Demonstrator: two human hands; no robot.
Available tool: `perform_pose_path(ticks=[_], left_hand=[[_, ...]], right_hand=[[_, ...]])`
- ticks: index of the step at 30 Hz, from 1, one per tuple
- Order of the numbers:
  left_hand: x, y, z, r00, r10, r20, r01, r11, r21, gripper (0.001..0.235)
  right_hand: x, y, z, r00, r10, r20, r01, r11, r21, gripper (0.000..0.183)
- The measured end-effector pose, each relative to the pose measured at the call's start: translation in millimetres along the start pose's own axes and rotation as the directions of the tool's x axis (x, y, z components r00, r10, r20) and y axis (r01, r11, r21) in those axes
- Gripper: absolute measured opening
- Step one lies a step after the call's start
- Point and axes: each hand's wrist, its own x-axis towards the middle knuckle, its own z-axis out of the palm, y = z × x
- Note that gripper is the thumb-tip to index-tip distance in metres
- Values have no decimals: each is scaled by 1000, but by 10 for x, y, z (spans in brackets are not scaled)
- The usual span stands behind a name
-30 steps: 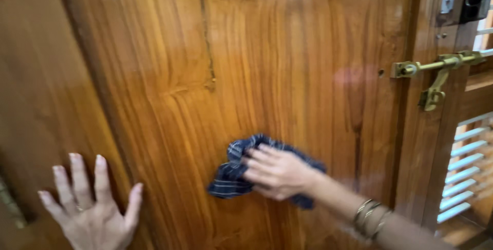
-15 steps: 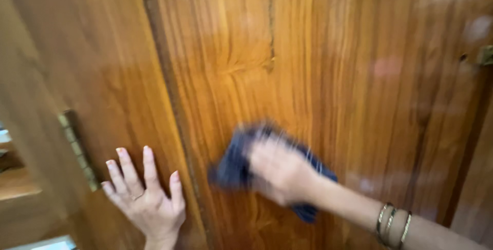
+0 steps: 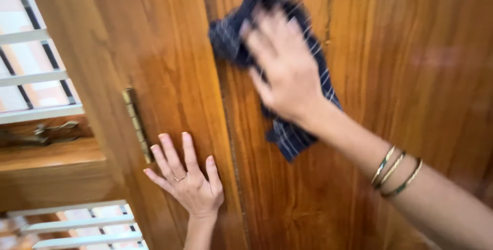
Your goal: The person wipes the surface of a wooden door with a dark cloth, moving systematically from the upper panels down to the lower sections and around the handle and latch. The cloth is held in the right hand while the left hand occasionally steadies the door.
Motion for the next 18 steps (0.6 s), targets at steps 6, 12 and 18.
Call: perform_pose_path(ticks=[6,12,18], left_hand=[[-13,-78,82,873,-453,-181,441,891,-104,79],[-151,-300,-72,867,-498,-5,494,862,-115,90],[-335,-561,-145,895,-436,100,443,894,-72,96]], right_hand=[[-1102,-660,34,967,-211,144,165,945,282,38],[-1349,-588,-45,743,-653,144,456,653,605,14],[57,-671,140,946,-317,-65,322,905,277,39]])
